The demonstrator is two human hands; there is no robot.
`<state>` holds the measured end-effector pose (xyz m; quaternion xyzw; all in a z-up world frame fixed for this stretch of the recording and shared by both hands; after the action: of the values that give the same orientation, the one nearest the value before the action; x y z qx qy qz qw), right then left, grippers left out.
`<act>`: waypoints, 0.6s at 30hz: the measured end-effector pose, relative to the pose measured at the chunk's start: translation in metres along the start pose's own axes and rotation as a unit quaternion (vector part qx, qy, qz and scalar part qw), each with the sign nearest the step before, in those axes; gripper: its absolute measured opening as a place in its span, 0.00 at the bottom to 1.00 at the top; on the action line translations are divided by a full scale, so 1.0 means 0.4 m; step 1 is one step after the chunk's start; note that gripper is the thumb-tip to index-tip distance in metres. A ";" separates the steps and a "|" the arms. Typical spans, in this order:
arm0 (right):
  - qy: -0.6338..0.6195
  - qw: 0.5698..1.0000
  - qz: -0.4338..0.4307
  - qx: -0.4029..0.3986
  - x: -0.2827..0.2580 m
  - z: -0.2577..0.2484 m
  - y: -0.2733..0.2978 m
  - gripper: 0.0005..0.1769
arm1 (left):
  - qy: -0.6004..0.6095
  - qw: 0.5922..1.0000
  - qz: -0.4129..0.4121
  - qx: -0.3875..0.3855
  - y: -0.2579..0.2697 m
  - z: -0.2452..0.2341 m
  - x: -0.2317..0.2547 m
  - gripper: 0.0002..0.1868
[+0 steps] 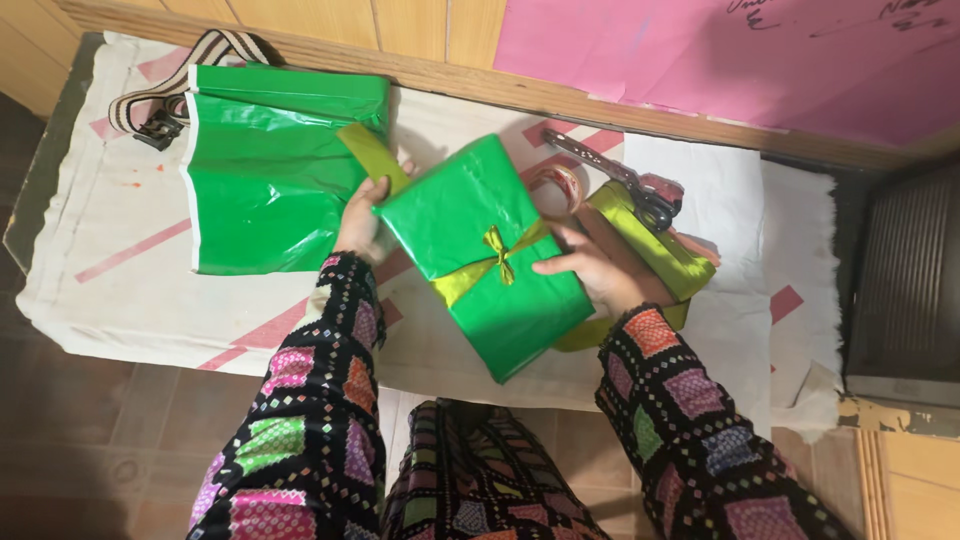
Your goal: The person wraps a rectangular gift in green paper and ties a gold ribbon around it. They fold the ribbon ends, tie a bow, trim the ribbon with scissors, and adjust the loops to finish the presentation.
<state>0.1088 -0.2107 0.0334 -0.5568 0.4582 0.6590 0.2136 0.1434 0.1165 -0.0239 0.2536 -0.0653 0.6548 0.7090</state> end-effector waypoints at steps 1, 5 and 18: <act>0.005 1.000 0.011 -0.009 0.008 0.007 0.001 0.48 | -0.046 0.999 0.025 -0.014 0.002 -0.005 0.010 0.18; 0.031 0.997 0.070 -0.017 0.017 0.034 0.010 0.47 | -0.169 0.982 0.085 -0.010 0.000 -0.036 0.046 0.16; 0.327 0.942 0.063 -0.028 0.065 0.045 -0.088 0.53 | -0.469 0.811 0.345 0.054 0.062 0.087 0.110 0.07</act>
<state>0.1194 -0.1843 -0.0044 -0.7175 0.5183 0.4654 -0.0062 0.1339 0.1406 0.0314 0.5282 -0.4374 0.6609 0.3048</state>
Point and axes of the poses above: each hand's wrist, its own y-axis away from the middle knuckle, its own z-axis out of the palm, x = y × z, the point moved 6 cm from there along -y, towards the middle knuckle, and after that the axes turned 12 degrees about y, right-handed, at the moved point
